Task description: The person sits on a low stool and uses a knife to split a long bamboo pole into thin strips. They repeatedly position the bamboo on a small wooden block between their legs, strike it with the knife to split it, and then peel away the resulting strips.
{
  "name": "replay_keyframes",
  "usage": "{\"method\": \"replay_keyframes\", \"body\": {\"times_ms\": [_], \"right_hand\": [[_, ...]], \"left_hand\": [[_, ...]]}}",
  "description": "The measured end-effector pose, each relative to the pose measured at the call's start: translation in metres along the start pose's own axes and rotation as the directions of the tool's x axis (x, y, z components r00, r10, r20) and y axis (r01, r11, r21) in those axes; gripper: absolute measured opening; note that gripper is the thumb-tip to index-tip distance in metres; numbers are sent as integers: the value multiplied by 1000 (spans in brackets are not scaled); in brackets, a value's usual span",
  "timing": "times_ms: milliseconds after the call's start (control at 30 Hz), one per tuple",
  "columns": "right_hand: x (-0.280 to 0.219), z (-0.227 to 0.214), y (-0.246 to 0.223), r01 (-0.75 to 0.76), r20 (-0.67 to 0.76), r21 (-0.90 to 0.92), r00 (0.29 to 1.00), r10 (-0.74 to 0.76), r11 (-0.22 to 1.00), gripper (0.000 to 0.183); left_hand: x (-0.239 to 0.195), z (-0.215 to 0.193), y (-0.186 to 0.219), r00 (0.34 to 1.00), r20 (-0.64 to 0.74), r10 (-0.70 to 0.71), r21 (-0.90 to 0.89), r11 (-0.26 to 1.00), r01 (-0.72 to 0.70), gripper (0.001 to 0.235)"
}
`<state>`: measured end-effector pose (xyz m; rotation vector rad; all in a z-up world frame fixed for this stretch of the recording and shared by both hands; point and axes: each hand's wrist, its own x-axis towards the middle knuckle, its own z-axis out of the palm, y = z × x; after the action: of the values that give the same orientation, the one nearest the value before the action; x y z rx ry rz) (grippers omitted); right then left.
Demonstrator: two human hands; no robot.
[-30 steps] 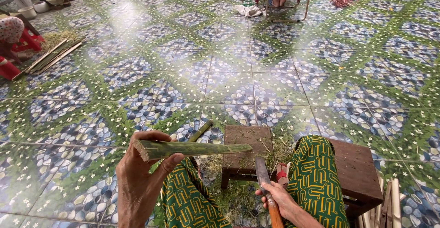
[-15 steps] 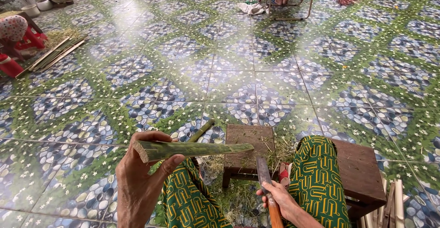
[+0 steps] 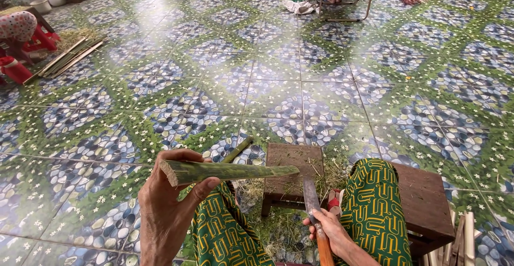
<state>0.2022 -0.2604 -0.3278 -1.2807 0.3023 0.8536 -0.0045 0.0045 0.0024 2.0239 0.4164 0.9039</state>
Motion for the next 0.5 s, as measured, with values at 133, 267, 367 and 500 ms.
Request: {"method": "replay_keyframes", "body": {"times_ms": [133, 267, 367, 500], "right_hand": [[-4, 3, -2, -2, -11, -9, 1000, 2, 1000, 17], [-5, 5, -1, -20, -27, -18, 999, 19, 1000, 14], [-4, 4, 0, -13, -18, -14, 1000, 13, 1000, 14], [-5, 6, -2, -41, -24, -20, 999, 40, 999, 17]], "left_hand": [[1, -1, 0, 1000, 19, 1, 75, 997, -3, 32], [1, -1, -1, 1000, 19, 14, 73, 997, -16, 30], [0, 0, -2, 1000, 20, 22, 86, 996, -23, 32], [0, 0, 1, 1000, 18, -10, -8, 1000, 10, 28]]}}
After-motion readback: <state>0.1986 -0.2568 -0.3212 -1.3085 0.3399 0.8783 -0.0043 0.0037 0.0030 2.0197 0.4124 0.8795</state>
